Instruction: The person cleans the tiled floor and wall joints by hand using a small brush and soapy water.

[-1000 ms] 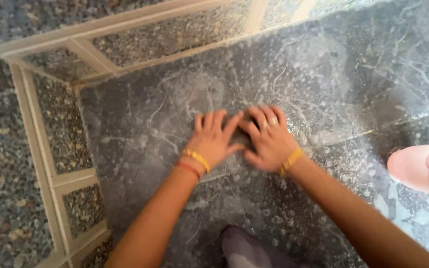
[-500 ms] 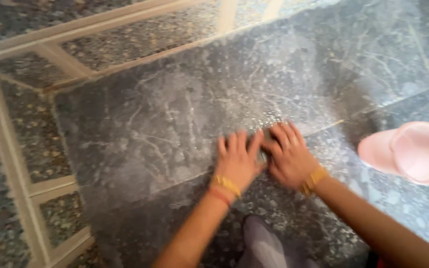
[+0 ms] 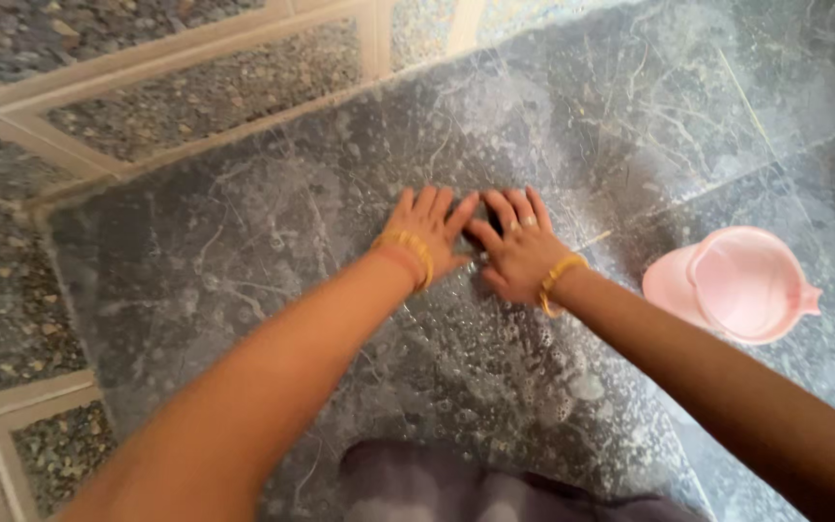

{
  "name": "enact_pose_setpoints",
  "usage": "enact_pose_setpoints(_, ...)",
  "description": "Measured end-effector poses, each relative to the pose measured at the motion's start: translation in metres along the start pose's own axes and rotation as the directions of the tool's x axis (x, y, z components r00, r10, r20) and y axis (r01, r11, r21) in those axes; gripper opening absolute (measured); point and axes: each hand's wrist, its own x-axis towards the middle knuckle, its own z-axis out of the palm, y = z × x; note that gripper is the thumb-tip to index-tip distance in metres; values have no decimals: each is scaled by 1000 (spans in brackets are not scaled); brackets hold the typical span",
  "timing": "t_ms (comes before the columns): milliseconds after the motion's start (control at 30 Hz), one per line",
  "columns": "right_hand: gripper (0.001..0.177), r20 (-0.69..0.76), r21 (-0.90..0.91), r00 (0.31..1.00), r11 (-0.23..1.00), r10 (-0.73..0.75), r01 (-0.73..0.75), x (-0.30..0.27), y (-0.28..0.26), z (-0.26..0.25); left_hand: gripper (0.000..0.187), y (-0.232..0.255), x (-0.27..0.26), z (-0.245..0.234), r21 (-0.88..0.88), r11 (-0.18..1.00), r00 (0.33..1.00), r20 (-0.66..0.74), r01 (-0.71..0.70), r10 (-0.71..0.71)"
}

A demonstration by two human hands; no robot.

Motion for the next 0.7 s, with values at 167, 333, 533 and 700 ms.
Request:
enact_pose_setpoints(167,78,44,25,998,999,45,-46,37,6,-16,92,-27,22,-18,102,994,993,-107,-40,51)
enact_pose_setpoints(333,75,-81,-13,985,989,-151,151,1,0,-18,82,21,-29,8,-117,986,941,-304,120,-151)
enact_pose_setpoints(533,63,-83,72,918,916,-388,394,-118,-61,-13,88,144,-156,39,-223,952,886,-370,208,-280)
enact_pose_setpoints(700,53,-75,74,895,892,-440,445,-143,-88,-8,89,155,-196,48,-344,931,887,-381,124,-259)
